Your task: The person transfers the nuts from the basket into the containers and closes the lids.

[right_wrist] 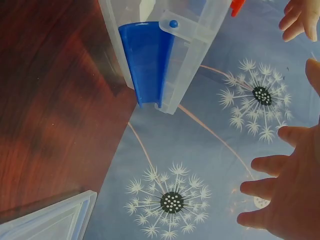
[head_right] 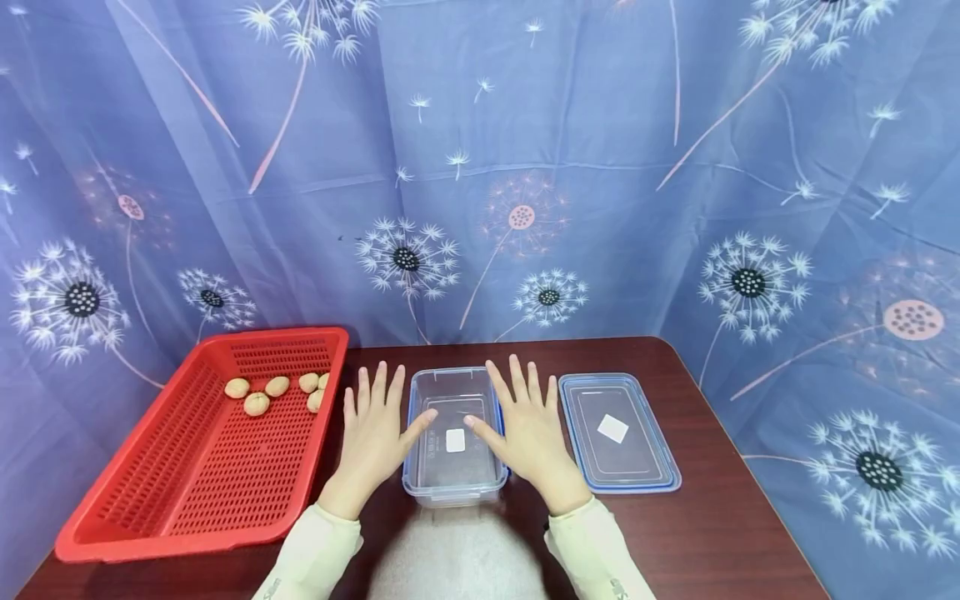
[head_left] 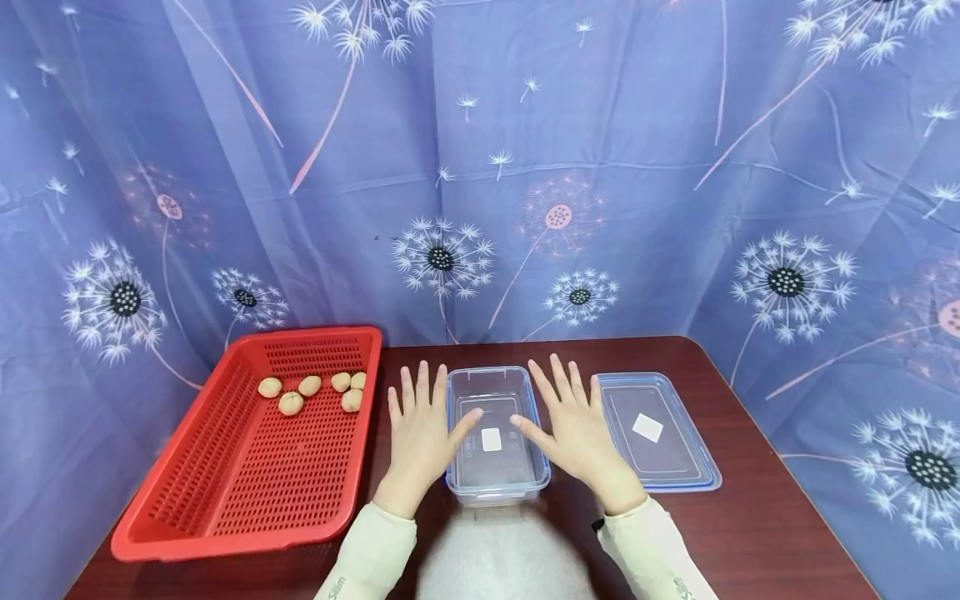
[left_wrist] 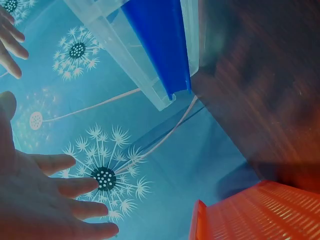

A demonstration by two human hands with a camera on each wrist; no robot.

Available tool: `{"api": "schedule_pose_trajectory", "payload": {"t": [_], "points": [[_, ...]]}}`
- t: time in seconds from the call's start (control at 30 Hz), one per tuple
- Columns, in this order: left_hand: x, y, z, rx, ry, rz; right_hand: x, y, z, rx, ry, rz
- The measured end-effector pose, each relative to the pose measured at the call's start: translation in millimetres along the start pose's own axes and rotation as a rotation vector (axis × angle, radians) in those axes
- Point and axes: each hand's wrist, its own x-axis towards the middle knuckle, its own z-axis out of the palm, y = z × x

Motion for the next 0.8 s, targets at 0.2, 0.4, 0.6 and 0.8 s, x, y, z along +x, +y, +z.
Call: {"api": "schedule_pose_trajectory", "payload": {"t": [0.2,0.4,0.6,0.8], "points": [[0.8,3.7,-4.3,-0.04,-0.02,-0.014,0.6,1.3,-1.8,0.034,-0.002,0.007],[1.7,6.8,-6.9,-0.089,-0.002,-0.02,1.5,3.2,-4.6,0.066,0.017,-0.016],[1.2,8.8,-13.3,-0.175,0.002,-0.038,2.8,0.7,-10.4,0.088,0.003,-0.046],[2.2,10.6,-23.2,-0.291,-0.004,-0.043,3.9,-1.0,-14.0,0.121,0.022,-0.073]]}}
